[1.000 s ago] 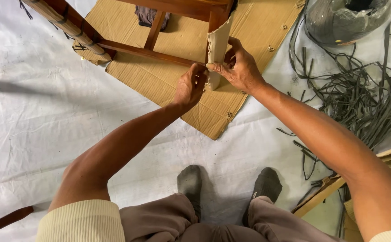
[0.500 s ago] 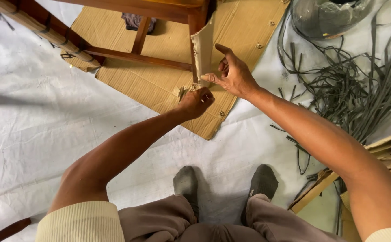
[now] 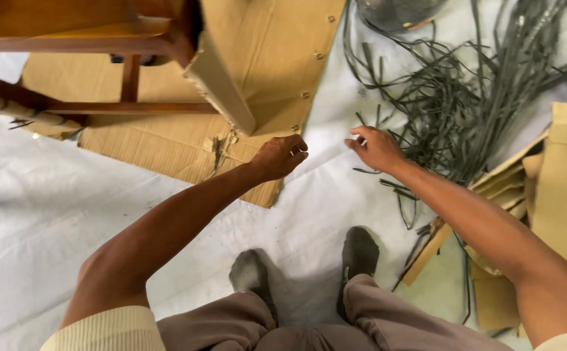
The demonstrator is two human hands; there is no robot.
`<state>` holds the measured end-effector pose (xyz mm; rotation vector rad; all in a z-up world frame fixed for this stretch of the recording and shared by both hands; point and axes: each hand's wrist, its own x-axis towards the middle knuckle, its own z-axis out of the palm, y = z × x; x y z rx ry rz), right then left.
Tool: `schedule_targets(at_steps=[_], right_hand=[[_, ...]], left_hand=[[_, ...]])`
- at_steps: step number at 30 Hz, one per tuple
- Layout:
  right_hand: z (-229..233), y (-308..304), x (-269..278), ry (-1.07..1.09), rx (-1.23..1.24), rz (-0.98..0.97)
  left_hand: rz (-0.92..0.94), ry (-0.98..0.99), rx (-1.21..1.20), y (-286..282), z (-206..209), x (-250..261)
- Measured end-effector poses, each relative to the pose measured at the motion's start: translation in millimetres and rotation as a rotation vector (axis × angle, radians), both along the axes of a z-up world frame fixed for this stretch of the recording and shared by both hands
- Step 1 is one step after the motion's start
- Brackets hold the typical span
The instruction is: Wrapping chair legs with cardboard and securing them with plastic straps.
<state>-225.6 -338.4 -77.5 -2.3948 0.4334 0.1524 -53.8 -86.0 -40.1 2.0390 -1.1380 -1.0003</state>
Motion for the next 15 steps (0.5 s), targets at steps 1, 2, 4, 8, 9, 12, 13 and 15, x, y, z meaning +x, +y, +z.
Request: schedule_targets(at_steps=[1, 2, 4, 8, 9, 12, 13, 15], right_hand=[[-8, -12, -14, 0.029, -0.039, -0.051], [-15, -24, -28, 0.059, -0.079, -0.102], [-25, -48, -48, 0.037, -0.131, -0.147], [-27, -73, -59, -0.018, -0.217, -0.245], [-20, -72, -57, -0.017, -0.215, -0.246], [-6, -68, -44, -0.036, -0.206, -0.235], [-5, -65, -37, -0.035, -0.203, -0.201], [-6, -60, -27, -0.035, -0.198, -0.165]], left_hand=[[-0.040, -0.004, 0.013, -4, -1, -2], [-0.081, -0.009, 0.025, -6, -1, -4], [-0.114, -0.007, 0.043, -14, -5, -7], [-0.156, -0.015, 0.093, -19, -15, -8], [-0.158, -0.014, 0.095, -19, -15, -8], [-0.153, -0.010, 0.117, -17, -13, -5], [-0.147, -0.012, 0.121, -15, -12, -4], [-0.137, -0.015, 0.127, -11, -12, -2]])
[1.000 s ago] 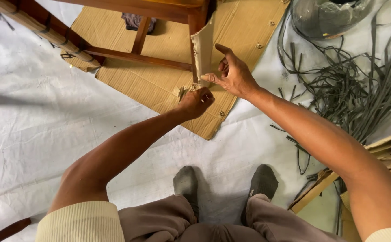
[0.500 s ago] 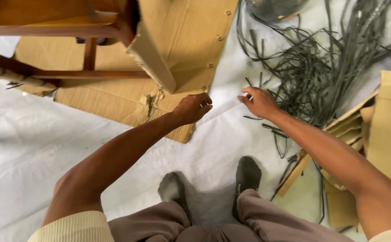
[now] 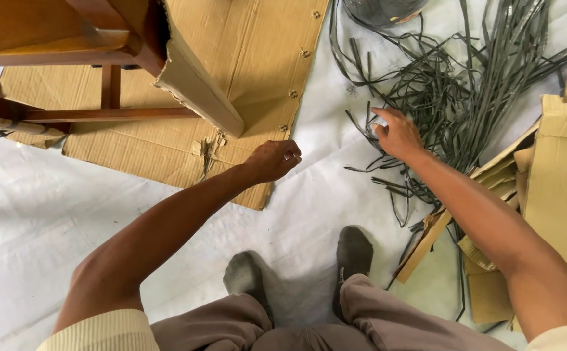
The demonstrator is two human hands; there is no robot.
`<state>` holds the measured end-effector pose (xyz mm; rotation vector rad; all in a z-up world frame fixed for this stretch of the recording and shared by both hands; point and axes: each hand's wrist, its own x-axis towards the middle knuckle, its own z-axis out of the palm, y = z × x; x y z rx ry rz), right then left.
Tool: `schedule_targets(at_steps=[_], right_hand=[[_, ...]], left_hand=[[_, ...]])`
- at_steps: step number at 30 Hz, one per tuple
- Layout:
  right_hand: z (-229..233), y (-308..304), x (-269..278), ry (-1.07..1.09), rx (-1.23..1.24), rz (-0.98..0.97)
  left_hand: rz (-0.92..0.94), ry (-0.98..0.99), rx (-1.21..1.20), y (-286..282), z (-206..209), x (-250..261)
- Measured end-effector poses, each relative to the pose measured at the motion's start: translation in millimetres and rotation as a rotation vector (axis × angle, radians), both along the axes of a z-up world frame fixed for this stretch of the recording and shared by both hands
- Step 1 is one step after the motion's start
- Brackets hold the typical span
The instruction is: Wrapping chair legs with cardboard and securing them with plastic straps.
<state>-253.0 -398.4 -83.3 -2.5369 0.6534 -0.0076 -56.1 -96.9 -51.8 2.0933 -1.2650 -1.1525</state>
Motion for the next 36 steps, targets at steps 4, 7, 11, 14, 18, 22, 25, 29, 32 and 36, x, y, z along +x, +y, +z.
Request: schedule_targets(at_steps=[4, 7, 11, 14, 18, 22, 25, 29, 32, 36], right_hand=[[3, 15, 15, 0.063, -0.117, 0.000], [12, 20, 20, 0.173, -0.147, -0.025], [-1, 4, 14, 0.212, -0.224, 0.070], [-4, -1, 18, 0.094, -0.250, 0.127], [36, 19, 38, -0.118, -0.161, 0.165], [93, 62, 71, -0.240, 0.133, 0.198], [128, 94, 93, -0.258, 0.333, 0.278], [144, 121, 110, -0.234, 0.539, 0.357], [148, 134, 118, -0.248, 0.794, 0.292], [135, 145, 121, -0.203, 1.094, 0.226]], left_hand=[[0.026, 0.001, -0.003, 9, -3, 3], [0.042, 0.013, -0.007, 15, -3, 5], [0.058, 0.014, -0.012, 22, -1, 8], [0.062, 0.009, -0.016, 27, 0, 10], [0.095, 0.022, -0.072, 27, 11, 11], [0.208, 0.142, -0.179, 22, 52, 10], [0.301, 0.237, -0.307, 14, 70, 10], [0.411, 0.388, -0.449, 7, 54, 15], [0.487, 0.479, -0.512, 13, 60, 19], [0.582, 0.606, -0.590, 24, 56, 26]])
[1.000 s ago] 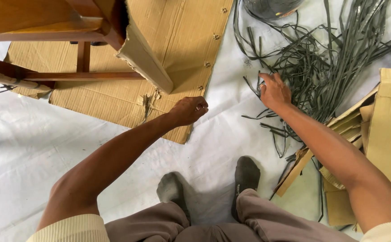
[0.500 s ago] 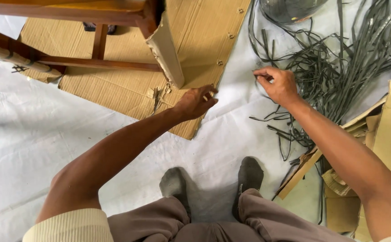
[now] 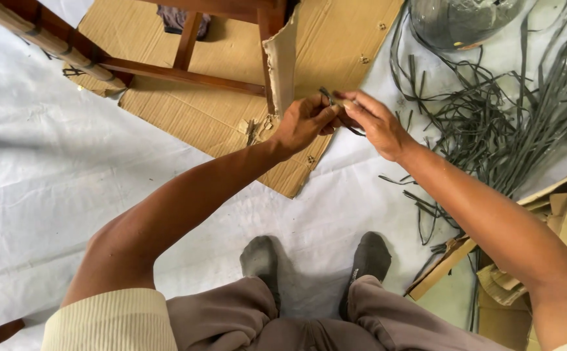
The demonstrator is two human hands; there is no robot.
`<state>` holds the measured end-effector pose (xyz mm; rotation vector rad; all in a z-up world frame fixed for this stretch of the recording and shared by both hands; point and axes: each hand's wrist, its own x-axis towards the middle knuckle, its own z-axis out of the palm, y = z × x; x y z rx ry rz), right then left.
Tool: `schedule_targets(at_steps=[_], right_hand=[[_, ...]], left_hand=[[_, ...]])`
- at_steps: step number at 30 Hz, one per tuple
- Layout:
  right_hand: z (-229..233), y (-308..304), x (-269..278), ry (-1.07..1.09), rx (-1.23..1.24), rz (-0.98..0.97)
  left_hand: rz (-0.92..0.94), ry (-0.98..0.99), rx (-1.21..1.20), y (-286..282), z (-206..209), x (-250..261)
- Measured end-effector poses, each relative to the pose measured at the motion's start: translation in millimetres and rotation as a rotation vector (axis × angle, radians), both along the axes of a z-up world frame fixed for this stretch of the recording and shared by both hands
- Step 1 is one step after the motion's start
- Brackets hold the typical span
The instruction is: Wrapping chair legs with cardboard and securing them with plastic straps.
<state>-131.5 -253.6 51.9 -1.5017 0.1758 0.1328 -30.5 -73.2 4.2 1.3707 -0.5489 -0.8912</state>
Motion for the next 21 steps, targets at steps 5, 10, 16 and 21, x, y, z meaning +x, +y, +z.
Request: schedule_targets(at_steps=[5, 10, 16, 21], right_hand=[[-30, -1, -3, 0.188, 0.134, 0.104], [-24, -10, -3, 0.243, 0.003, 0.044], [-45, -39, 20, 0.223, -0.077, -0.286], [-8, -11, 62, 0.042, -0.110, -0.410]], left_hand=[[0.196, -0.054, 0.056, 26, 14, 8], [0.283, -0.100, 0.110, 63, 19, 8], [0.481, -0.545, 0.218, 87, 15, 24], [0.511, -0.945, 0.232, 70, 26, 48]])
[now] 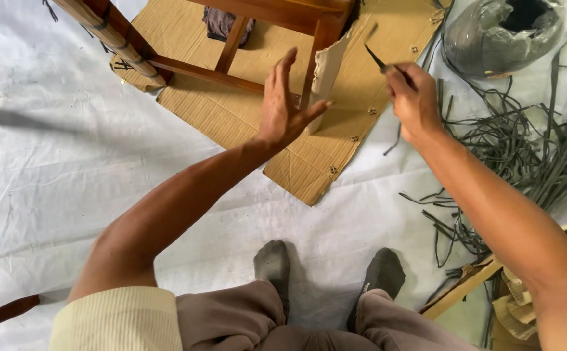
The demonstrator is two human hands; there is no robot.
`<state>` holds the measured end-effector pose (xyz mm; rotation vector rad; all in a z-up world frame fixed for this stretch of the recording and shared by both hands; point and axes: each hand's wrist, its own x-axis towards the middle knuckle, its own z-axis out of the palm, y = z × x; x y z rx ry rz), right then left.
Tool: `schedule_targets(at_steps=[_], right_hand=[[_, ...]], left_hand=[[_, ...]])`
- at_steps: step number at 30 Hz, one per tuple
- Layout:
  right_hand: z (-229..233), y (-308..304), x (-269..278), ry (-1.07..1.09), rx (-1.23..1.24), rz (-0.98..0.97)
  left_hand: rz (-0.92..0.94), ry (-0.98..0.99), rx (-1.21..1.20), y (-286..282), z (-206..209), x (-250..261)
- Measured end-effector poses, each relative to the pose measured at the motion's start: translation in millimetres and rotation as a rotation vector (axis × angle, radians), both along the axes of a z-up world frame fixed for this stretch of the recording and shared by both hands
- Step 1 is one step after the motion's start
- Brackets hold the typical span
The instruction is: Wrapping chair legs with cardboard and securing them with plastic straps.
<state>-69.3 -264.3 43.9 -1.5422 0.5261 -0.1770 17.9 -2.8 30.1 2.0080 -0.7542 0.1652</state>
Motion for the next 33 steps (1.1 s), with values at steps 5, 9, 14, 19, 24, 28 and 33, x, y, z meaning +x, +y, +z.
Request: schedule_targets(at_steps=[5, 9, 14, 19, 24, 28, 33], right_hand=[[59, 58, 34, -0.298, -0.159, 0.229], [77, 76, 34, -0.309, -0.261, 0.310], [84, 71, 32, -0.483, -0.396, 0.444], [87, 76, 35, -0.470, -0.663, 0.417], [82, 81, 45, -0.489, -0.720, 0.382], [85, 84, 50, -0.496, -0.543, 0.399], [81, 82, 51, -0.438, -0.439, 0.412]], left_hand=[[-0.110, 0.039, -0.033, -24, 17, 16], [-0.136, 0.146, -0.057, -20, 24, 25], [-0.308, 0.122, -0.134, -5, 34, 36], [-0.363, 0.180, -0.101, -3, 24, 51], [-0.410, 0.301, -0.106, 0, 28, 53], [-0.411, 0.340, -0.098, 1, 16, 60], [-0.457, 0.414, -0.117, 3, 15, 61]])
